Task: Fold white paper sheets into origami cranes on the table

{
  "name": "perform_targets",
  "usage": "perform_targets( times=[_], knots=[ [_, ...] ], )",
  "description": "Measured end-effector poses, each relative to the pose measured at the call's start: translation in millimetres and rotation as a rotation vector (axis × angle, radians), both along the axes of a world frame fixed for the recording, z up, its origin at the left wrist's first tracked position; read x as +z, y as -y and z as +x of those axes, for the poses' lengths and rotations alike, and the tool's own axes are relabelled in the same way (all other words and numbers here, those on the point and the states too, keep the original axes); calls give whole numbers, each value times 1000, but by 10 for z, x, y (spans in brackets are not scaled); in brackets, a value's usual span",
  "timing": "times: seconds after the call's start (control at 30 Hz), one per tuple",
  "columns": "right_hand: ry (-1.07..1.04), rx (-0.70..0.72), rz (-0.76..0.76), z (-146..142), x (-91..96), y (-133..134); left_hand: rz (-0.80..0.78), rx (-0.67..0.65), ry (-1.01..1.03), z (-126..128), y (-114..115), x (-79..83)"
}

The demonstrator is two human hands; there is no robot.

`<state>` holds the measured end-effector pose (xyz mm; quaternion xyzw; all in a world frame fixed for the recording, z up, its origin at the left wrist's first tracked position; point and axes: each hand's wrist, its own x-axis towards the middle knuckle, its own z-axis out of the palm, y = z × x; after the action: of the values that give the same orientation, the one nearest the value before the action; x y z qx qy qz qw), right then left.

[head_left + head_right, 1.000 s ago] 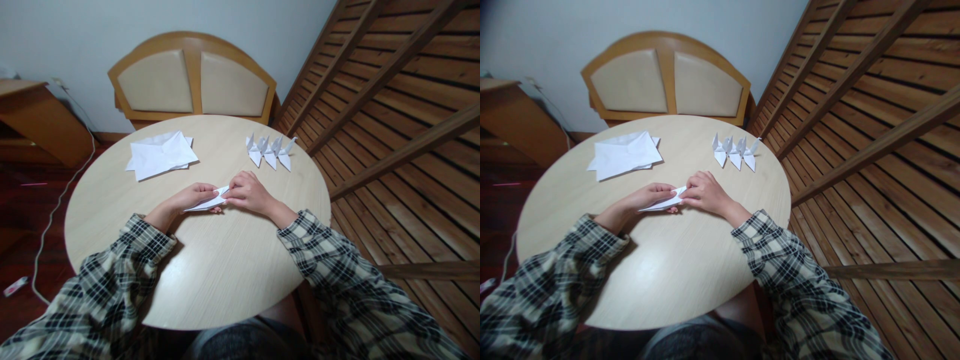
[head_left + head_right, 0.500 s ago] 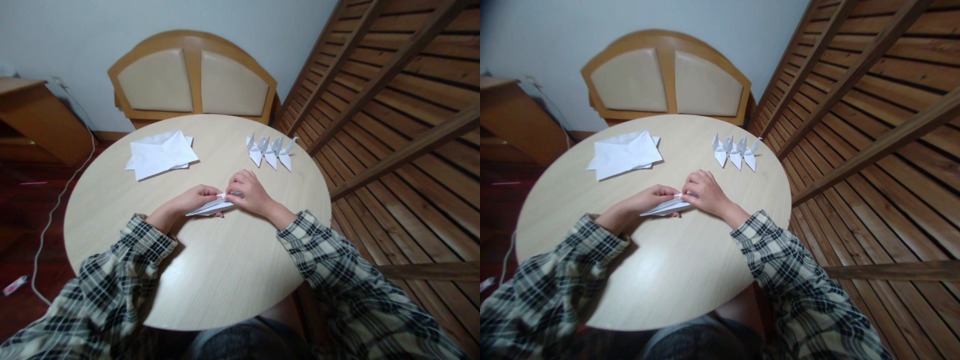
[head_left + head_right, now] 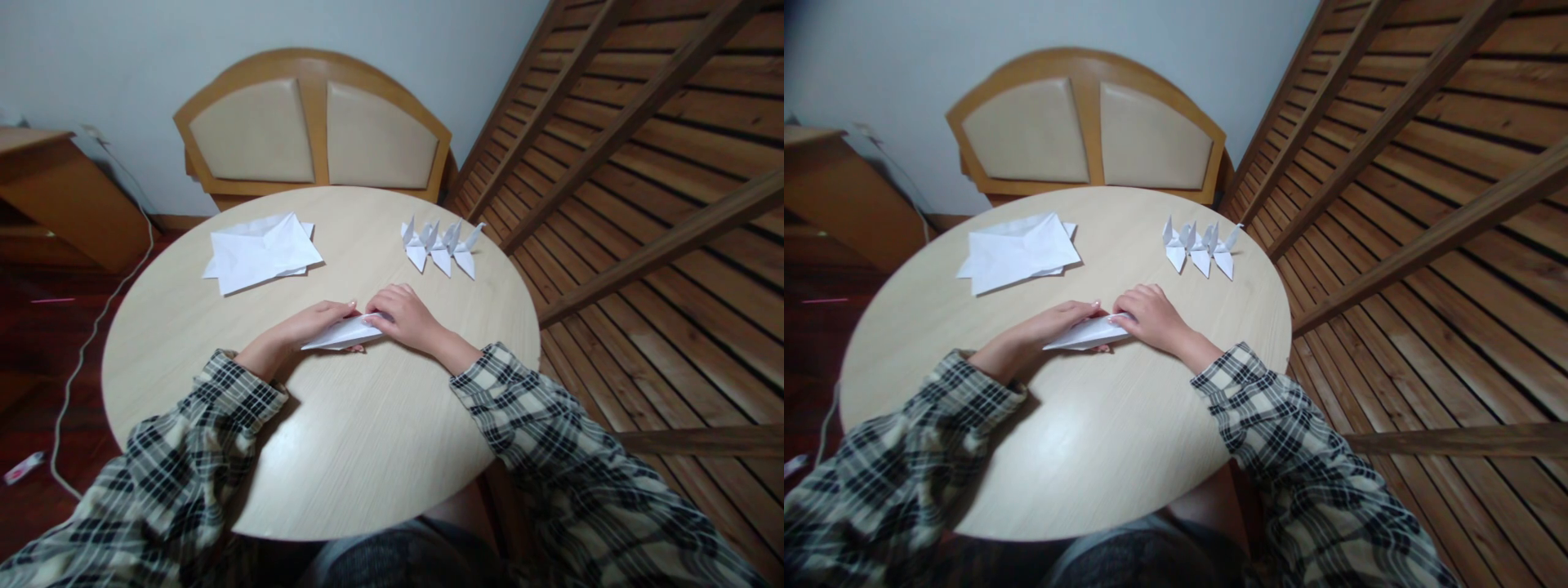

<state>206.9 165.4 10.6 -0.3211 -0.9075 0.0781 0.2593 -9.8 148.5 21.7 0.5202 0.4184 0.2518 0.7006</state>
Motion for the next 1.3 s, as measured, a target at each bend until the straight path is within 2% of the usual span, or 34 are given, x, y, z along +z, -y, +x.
perform_targets(
  times=[0.13, 0.23, 0.37, 0.5, 0.67, 0.73, 0.87, 1.0, 1.17, 1.3],
  knots=[
    [-39, -69, -14, -8, -8, -1, -68, 47, 169, -27, -26, -3],
    [-166, -154, -6, -4, -8, -1, -124, 103, 314, -77, -75, -1],
    [-387, -269, -40, -11, -23, 4, -69, 230, 409, -57, -127, -25],
    [-510, -331, -104, -61, -51, 27, 135, 329, 329, 153, -89, -103],
    [-517, -397, -134, -148, -76, 99, 507, 410, 104, 449, 19, -200],
    [-503, -432, -160, -170, -78, 130, 589, 434, 17, 495, 42, -230],
    [-483, -508, -236, -192, -78, 167, 650, 442, -32, 491, 46, -266],
    [-542, -525, -319, -232, -122, 174, 700, 455, -84, 490, 33, -271],
    [-680, -497, -416, -335, -211, 153, 738, 573, -42, 540, -4, -288],
    [-753, -515, -411, -385, -247, 111, 769, 660, 19, 535, -91, -292]
  ],
)
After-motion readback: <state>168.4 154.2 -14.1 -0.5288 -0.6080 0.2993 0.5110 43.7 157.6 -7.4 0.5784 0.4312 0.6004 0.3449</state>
